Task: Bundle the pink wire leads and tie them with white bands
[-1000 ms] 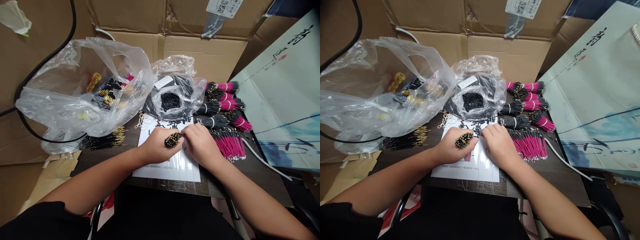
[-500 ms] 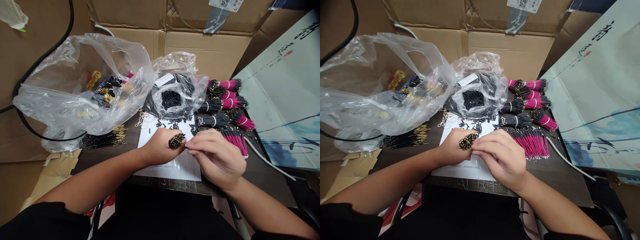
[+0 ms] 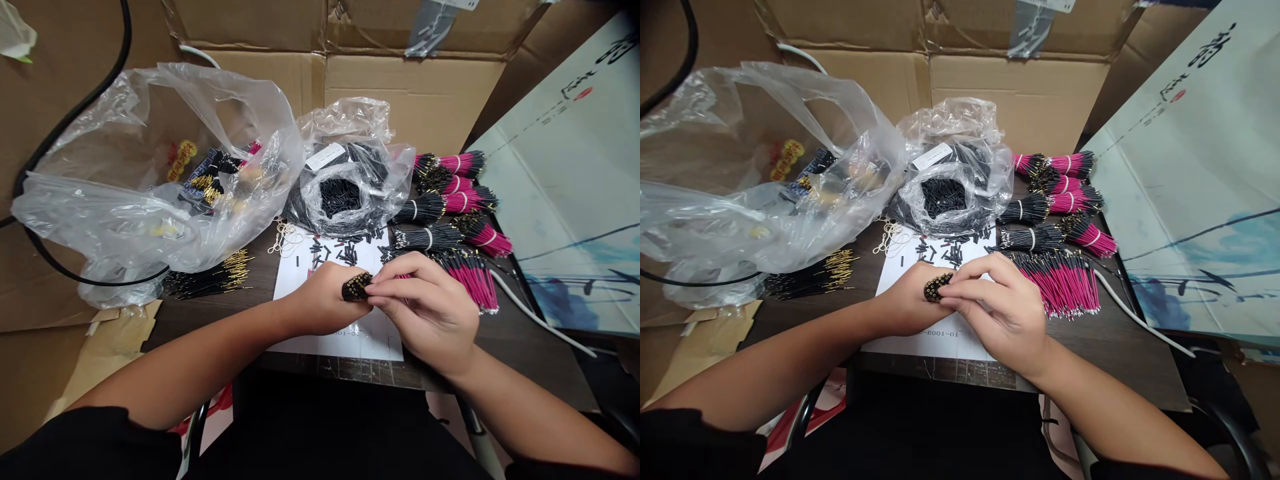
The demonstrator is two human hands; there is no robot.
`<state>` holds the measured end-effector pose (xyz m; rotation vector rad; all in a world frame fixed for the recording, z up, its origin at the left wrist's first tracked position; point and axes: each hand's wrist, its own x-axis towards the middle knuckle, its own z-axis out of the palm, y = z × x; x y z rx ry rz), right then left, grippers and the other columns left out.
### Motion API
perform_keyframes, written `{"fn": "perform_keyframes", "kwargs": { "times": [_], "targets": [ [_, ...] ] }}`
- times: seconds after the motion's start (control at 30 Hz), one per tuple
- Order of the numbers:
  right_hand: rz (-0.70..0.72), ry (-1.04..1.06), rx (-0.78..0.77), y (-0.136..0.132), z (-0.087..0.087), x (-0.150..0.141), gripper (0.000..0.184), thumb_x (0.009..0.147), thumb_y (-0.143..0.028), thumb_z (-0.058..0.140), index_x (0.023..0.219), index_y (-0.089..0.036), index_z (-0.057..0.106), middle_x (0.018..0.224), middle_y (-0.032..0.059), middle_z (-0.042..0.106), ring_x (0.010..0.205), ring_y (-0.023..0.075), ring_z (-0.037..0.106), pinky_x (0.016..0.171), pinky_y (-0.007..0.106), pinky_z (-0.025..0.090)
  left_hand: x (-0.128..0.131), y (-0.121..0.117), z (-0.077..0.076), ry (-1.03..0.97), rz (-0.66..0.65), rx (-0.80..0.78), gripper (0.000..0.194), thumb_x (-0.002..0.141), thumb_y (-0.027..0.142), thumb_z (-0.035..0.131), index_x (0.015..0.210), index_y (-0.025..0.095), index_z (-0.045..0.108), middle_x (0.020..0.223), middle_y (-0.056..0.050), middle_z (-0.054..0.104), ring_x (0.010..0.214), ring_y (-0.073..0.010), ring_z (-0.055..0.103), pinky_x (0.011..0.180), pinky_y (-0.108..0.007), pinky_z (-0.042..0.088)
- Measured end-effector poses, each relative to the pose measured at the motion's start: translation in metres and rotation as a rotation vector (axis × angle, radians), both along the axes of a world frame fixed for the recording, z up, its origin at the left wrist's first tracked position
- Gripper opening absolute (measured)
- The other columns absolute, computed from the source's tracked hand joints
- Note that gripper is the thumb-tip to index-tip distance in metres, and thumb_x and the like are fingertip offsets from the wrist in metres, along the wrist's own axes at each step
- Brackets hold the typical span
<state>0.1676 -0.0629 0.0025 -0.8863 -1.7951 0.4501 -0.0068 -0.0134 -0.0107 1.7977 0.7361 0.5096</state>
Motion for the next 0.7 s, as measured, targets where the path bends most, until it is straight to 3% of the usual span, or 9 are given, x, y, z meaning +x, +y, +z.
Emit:
{"fn": "perform_keyframes", "kwargs": {
  "times": [0.2,0.33,0.47,0.7],
  "targets": [
    [-0.044,-0.05,-0.018,-0.0006,0.0014,0.0033,0.025,0.082,-0.006,0.072,0.101,-0.022,0.073,0.092,0.0032,0.069,0.083,0.0156,0.064,0.071,0.034,0.054,0.0021,-0.0009,0.0091,0.042,-0.074,-0.218,0.028,0.076,0.02,0.057,0.059,0.02,0.034,0.055,0.008,0.031,0.054,-0.0071,0.029,0.049,-0.022,0.027],
    [-0.086,-0.192,0.105,-0.0013,0.0024,0.0057,0.03,0.081,-0.008,0.074,0.107,-0.023,0.073,0.095,0.0045,0.071,0.084,0.0176,0.064,0.072,0.037,0.054,0.001,0.0004,0.0062,0.083,-0.128,-0.312,0.028,0.077,0.022,0.058,0.06,0.02,0.037,0.057,0.007,0.031,0.055,-0.0077,0.029,0.049,-0.023,0.025],
    [-0.093,-0.288,0.202,-0.0025,0.0027,0.006,0.036,0.079,-0.009,0.076,0.112,-0.021,0.072,0.096,0.0066,0.072,0.086,0.0193,0.065,0.074,0.039,0.055,0.0005,0.0006,0.0034,0.08,-0.165,-0.364,0.03,0.078,0.025,0.06,0.06,0.019,0.037,0.058,0.006,0.032,0.056,-0.0081,0.029,0.049,-0.023,0.025],
    [-0.146,-0.259,0.127,-0.003,0.0023,0.0058,0.03,0.078,-0.006,0.076,0.105,-0.019,0.073,0.092,0.0062,0.071,0.083,0.0176,0.063,0.071,0.036,0.053,0.001,-0.0003,0.008,0.085,-0.161,-0.399,0.031,0.081,0.027,0.058,0.06,0.02,0.036,0.056,0.007,0.032,0.053,-0.0078,0.03,0.047,-0.023,0.023]
  ]
}}
